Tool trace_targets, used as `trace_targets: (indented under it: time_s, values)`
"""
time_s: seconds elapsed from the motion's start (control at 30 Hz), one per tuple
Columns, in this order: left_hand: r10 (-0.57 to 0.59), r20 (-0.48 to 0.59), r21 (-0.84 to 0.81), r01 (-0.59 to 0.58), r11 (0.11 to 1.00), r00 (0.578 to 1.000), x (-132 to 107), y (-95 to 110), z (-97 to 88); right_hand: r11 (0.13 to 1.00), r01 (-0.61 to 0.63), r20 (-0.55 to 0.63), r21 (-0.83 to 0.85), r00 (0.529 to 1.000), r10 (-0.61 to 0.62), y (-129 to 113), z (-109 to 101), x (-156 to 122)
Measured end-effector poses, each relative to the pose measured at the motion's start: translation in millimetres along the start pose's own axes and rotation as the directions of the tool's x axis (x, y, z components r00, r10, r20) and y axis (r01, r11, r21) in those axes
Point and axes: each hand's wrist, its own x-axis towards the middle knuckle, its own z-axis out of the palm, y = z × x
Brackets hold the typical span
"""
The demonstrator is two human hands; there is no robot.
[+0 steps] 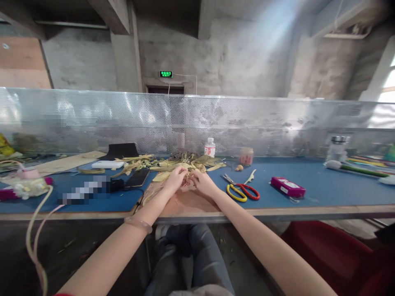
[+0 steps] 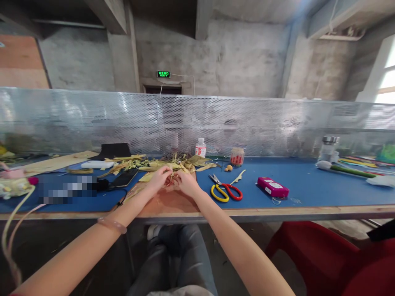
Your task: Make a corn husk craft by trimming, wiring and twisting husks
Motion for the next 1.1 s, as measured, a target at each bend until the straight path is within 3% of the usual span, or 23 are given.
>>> trace_targets:
  time_s: [0.27, 0.6, 0.83, 1.1]
  values:
    - [-0.049, 0.057, -0.007, 0.049, 0.999, 0.997, 1, -3, 1.0, 0.995, 0.045, 0.031, -0.088, 0.999, -0.043, 8, 4, -3]
    - [0.028, 0.006, 0.076, -0.028, 0.997, 1.000, 3, -8, -1.6, 0.982, 0.030, 0.026, -0.184, 0.999, -0.025, -1, 1, -4]
    - [0.077, 0.032, 0.103, -0.080, 0.992, 0.997, 5, -13, 1.0, 0.998, -0.012, 0.023, -0.056, 1.000, 0.013, 5, 6, -3]
    - [-0.035, 0.090, 0.096, 0.027, 0.995, 0.995, 2, -9, 2.0, 0.984, -0.141, -0.003, 0.105, 0.990, 0.142, -11, -3, -1]
